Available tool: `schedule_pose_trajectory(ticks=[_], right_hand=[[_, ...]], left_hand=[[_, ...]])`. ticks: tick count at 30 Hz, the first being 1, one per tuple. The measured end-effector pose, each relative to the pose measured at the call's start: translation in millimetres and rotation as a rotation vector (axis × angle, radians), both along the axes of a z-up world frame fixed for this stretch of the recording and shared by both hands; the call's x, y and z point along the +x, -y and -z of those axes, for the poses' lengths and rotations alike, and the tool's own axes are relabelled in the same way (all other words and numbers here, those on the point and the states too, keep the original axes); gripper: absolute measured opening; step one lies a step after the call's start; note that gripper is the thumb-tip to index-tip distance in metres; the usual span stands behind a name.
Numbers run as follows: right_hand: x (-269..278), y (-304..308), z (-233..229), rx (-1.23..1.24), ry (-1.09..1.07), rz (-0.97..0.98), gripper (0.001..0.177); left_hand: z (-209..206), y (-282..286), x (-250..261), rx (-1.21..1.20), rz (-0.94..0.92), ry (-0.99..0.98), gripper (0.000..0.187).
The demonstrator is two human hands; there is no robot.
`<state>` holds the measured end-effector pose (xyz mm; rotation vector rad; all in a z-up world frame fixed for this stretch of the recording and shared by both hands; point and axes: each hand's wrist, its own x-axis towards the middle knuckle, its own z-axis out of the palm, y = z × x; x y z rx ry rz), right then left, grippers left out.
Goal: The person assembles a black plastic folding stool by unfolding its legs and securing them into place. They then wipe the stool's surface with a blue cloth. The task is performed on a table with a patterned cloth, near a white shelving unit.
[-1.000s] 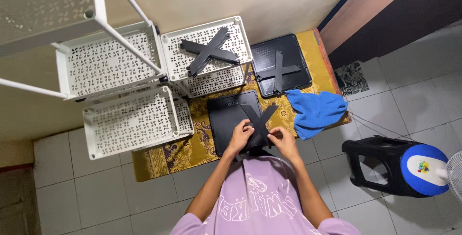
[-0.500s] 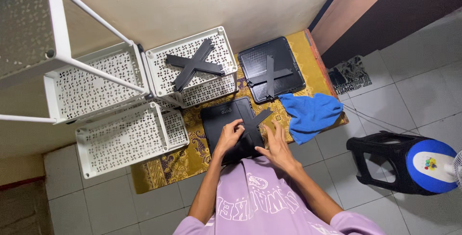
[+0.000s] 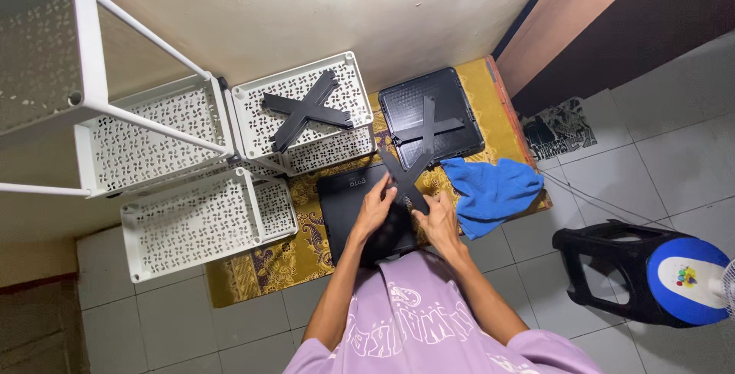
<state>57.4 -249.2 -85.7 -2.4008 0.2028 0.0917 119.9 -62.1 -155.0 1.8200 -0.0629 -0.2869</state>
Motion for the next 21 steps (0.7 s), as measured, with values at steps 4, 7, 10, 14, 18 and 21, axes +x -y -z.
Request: schedule_pose_trajectory(ticks=[4,7,10,14,18,21], right_hand=[[57,25,35,-0.074,0.047,0.147,0.053],[97,41,63,-0.176,0.060,0.197,0.049],[128,47,83,-0.204,0.041,0.238,0.047],[150,45,97,-0.230,-0.029,0.264,0.042],[163,32,106,-0.245,-0.014,0.323,0.043],[167,26,109,-0.261,-0.021,0.349,0.044]], left_hand=[[15,-27,7,0.098,-0.055,-0.133,0.062],[29,-56,-33,0.381,-0.012,-0.156,0.067],[36,-81,-82,0.530,0.035,-0.285,0.074],[34,-100,-126,0.597,-0.054,-0.314,0.074],[29,-105,-137,0.571,-0.106,-0.388,0.076],[28,-105,-133,0.544,-0.127,-0.403,0.076]])
